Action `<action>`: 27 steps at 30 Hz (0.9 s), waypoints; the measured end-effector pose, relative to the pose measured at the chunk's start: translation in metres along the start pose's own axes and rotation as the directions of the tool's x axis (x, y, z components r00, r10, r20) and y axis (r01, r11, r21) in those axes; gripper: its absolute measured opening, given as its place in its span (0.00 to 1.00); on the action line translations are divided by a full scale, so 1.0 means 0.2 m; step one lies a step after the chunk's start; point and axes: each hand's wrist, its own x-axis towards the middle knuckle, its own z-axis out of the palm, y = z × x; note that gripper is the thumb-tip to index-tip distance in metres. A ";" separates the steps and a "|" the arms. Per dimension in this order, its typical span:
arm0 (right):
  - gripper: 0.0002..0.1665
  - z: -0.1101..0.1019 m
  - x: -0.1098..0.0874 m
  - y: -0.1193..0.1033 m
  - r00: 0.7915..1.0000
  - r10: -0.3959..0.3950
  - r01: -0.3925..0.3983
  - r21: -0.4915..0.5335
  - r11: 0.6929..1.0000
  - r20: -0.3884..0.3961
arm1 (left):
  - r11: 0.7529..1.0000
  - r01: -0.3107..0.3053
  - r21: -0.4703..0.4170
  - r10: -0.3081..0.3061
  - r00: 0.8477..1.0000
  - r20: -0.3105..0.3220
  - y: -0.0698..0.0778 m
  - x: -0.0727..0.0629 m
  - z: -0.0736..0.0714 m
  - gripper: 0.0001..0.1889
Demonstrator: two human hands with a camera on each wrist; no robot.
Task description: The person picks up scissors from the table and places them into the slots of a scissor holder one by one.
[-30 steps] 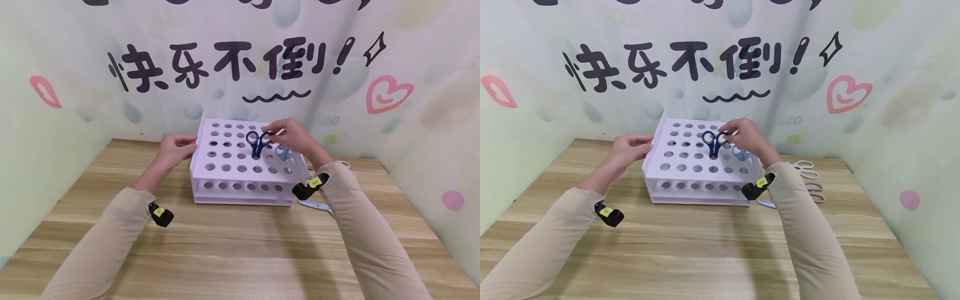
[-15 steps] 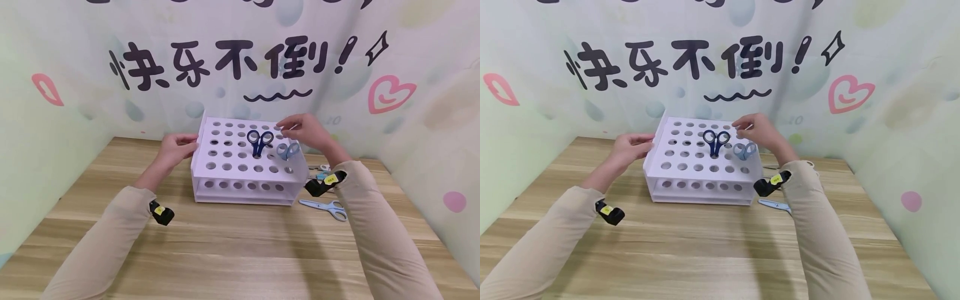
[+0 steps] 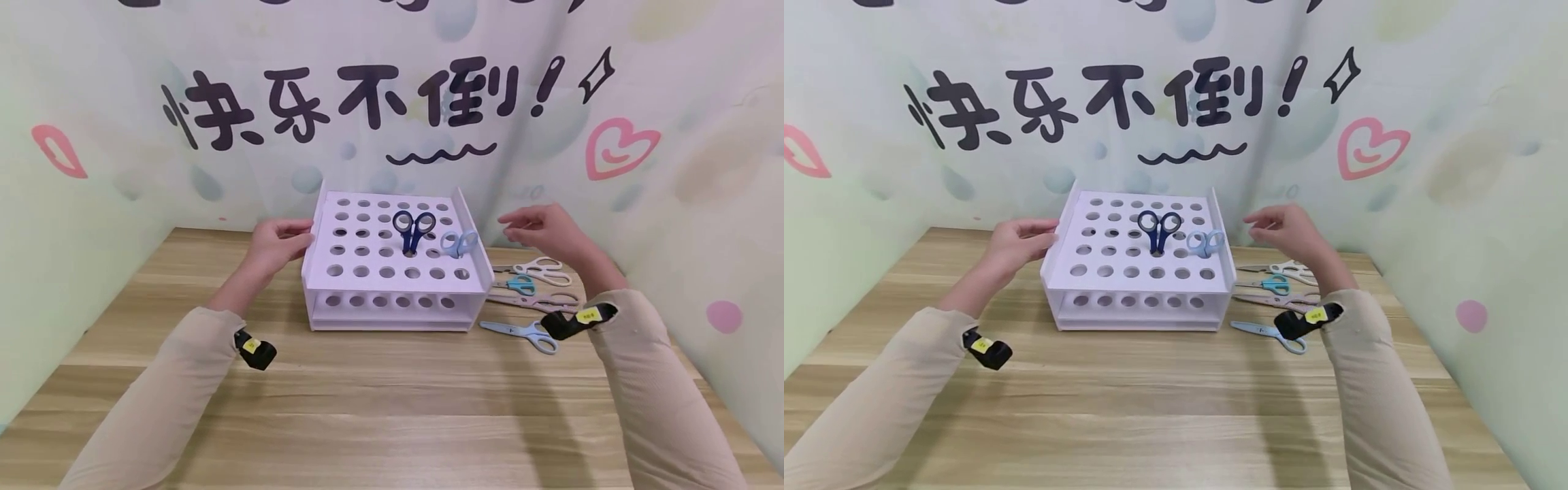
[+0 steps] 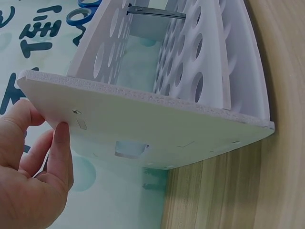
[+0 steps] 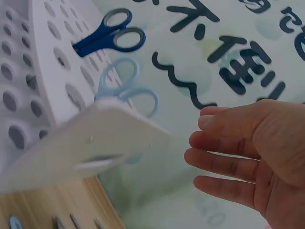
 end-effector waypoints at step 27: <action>0.21 0.19 -0.59 0.56 0.987 0.162 -0.161 0.068 0.985 0.001 | 1.000 0.004 0.009 -0.004 1.000 0.007 0.01 -0.01 0.00 0.22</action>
